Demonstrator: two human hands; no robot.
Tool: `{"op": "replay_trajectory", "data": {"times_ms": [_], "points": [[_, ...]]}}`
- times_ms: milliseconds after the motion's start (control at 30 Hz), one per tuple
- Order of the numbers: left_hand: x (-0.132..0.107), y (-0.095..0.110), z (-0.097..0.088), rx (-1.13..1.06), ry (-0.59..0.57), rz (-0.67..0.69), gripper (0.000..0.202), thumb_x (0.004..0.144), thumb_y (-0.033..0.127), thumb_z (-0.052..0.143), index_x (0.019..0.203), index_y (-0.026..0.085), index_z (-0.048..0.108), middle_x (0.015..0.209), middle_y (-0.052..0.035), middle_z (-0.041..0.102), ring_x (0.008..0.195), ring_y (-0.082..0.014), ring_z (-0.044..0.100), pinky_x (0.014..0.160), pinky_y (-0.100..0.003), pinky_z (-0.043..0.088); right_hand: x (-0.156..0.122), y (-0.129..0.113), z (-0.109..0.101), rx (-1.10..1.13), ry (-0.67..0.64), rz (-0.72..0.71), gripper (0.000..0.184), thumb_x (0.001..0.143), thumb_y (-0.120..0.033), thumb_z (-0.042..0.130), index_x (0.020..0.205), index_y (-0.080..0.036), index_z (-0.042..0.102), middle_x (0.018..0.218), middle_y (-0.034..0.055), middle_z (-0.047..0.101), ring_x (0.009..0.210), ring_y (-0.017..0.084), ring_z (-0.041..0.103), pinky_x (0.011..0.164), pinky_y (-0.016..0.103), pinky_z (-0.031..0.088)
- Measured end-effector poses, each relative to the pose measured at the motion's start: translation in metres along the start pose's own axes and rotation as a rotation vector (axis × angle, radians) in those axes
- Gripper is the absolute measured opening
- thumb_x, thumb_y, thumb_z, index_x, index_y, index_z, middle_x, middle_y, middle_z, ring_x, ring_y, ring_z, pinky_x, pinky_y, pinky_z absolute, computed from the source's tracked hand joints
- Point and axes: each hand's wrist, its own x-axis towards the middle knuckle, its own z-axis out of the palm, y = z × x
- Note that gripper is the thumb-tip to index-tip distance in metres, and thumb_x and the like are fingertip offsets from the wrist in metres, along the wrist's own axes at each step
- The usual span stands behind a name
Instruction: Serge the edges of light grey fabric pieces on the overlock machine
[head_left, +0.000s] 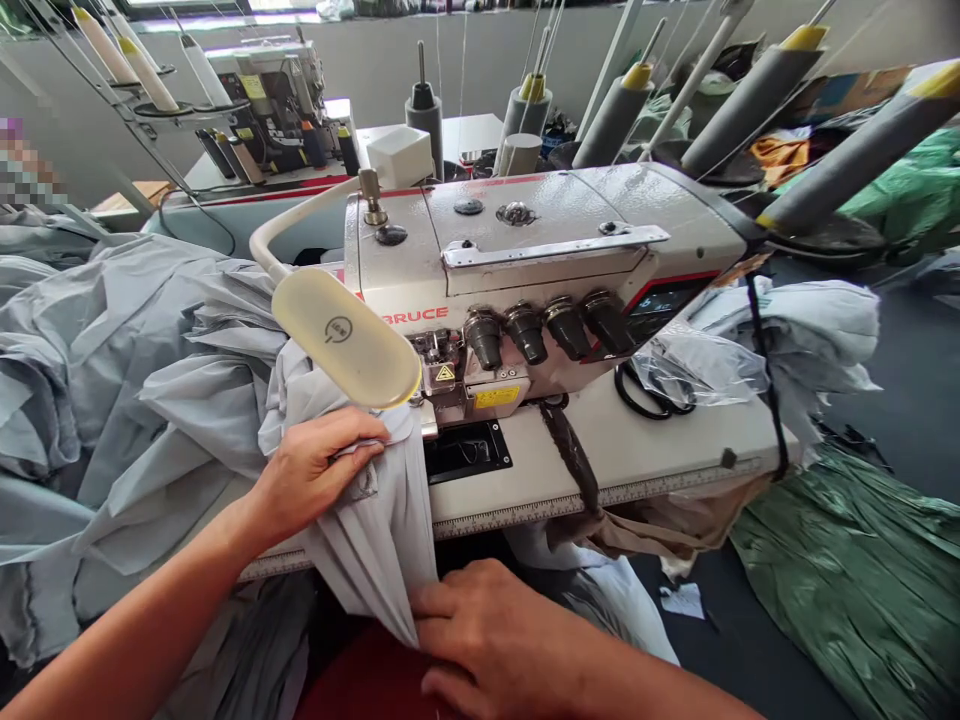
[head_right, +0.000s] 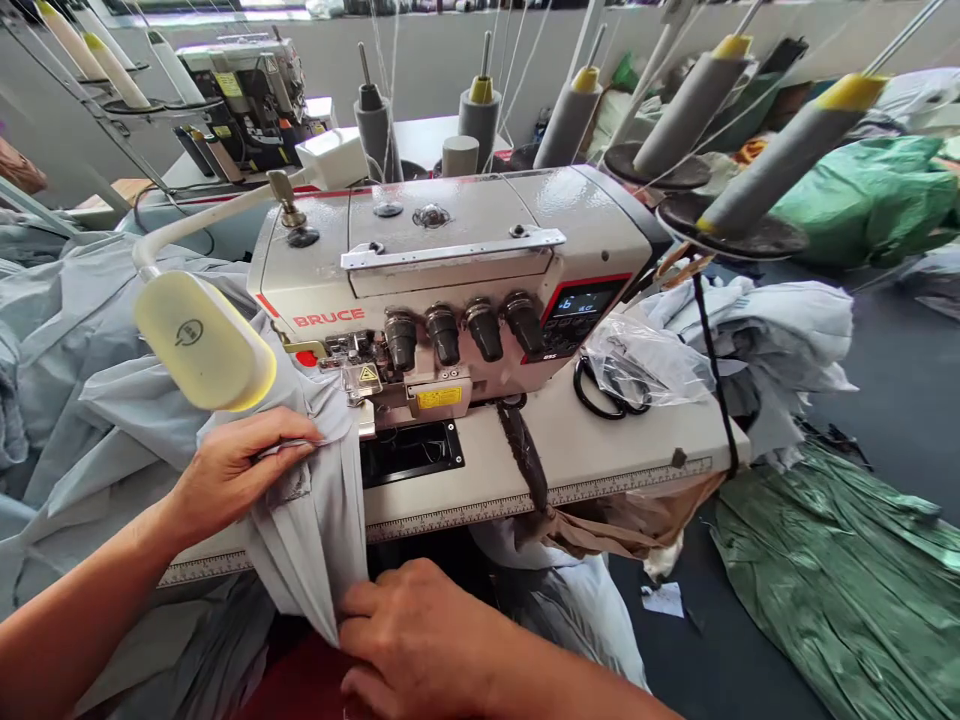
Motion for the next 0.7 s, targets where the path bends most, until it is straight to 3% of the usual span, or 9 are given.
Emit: {"op": "replay_trajectory", "data": {"times_ms": [33,100,167,233,333,467,567,700], "points": [[0.0,-0.002,-0.001,-0.039,0.001,0.003,0.011,0.09,0.015,0.053,0.089,0.017,0.064,0.083,-0.002,0.066,0.077,-0.0107,0.062,0.071,-0.02,0.049,-0.002,0.002,0.001,-0.03,0.065,0.026,0.012,0.087,-0.029,0.061,0.092,-0.02,0.066,0.094,0.0036,0.071,0.063,0.016,0.061,0.054,0.028,0.041],[-0.002,-0.003,-0.002,-0.097,0.004,0.007,0.01,0.09,0.014,0.054,0.087,0.017,0.063,0.082,-0.0021,0.065,0.077,-0.0107,0.061,0.07,-0.02,0.049,0.0,0.009,0.003,-0.051,0.31,0.086,0.027,0.088,-0.023,0.059,0.115,-0.019,0.059,0.116,0.0092,0.066,0.082,0.02,0.065,0.069,0.03,0.048],[-0.004,-0.001,-0.001,-0.096,0.007,0.014,0.009,0.089,0.013,0.054,0.086,0.017,0.062,0.083,-0.0015,0.064,0.078,-0.0104,0.06,0.071,-0.019,0.048,0.01,0.019,0.003,-0.042,0.653,0.222,0.033,0.09,-0.021,0.056,0.123,-0.02,0.052,0.118,0.011,0.064,0.1,0.023,0.061,0.085,0.035,0.048],[-0.007,0.003,0.001,-0.022,0.028,0.013,0.008,0.089,0.013,0.054,0.088,0.017,0.061,0.084,-0.001,0.063,0.079,-0.0104,0.059,0.071,-0.02,0.047,0.027,0.029,0.006,0.014,0.862,0.433,0.031,0.089,-0.027,0.06,0.118,-0.02,0.054,0.111,0.0106,0.065,0.104,0.026,0.058,0.089,0.039,0.045],[-0.011,0.01,0.005,0.144,0.079,0.015,0.007,0.088,0.014,0.055,0.092,0.017,0.06,0.084,-0.0016,0.061,0.078,-0.0114,0.057,0.069,-0.021,0.045,0.051,0.042,0.014,0.308,0.777,0.654,0.023,0.085,-0.038,0.064,0.099,-0.019,0.061,0.091,0.0051,0.066,0.085,0.022,0.059,0.076,0.032,0.046],[-0.014,0.022,0.011,0.303,0.17,0.134,0.01,0.087,0.008,0.054,0.09,0.015,0.059,0.079,-0.003,0.06,0.076,-0.0147,0.053,0.074,-0.03,0.043,0.062,0.044,0.028,0.811,0.741,0.715,0.026,0.087,-0.038,0.054,0.07,-0.018,0.054,0.062,-0.0034,0.048,0.058,0.012,0.042,0.056,0.023,0.035],[-0.015,0.029,0.016,0.427,0.176,0.271,0.012,0.087,0.006,0.051,0.091,0.013,0.059,0.075,-0.0039,0.061,0.071,-0.0159,0.051,0.072,-0.034,0.04,0.061,0.04,0.033,1.054,0.749,0.712,0.029,0.085,-0.041,0.056,0.069,-0.017,0.052,0.062,-0.0041,0.044,0.057,0.01,0.038,0.053,0.021,0.032],[-0.015,0.032,0.025,0.631,0.18,0.483,0.012,0.087,0.011,0.057,0.097,0.007,0.062,0.072,-0.0053,0.063,0.073,-0.018,0.056,0.069,-0.034,0.04,0.06,0.035,0.031,1.212,0.772,0.656,0.028,0.085,-0.042,0.059,0.074,-0.018,0.053,0.064,-0.0038,0.048,0.059,0.01,0.041,0.055,0.02,0.035]]}}
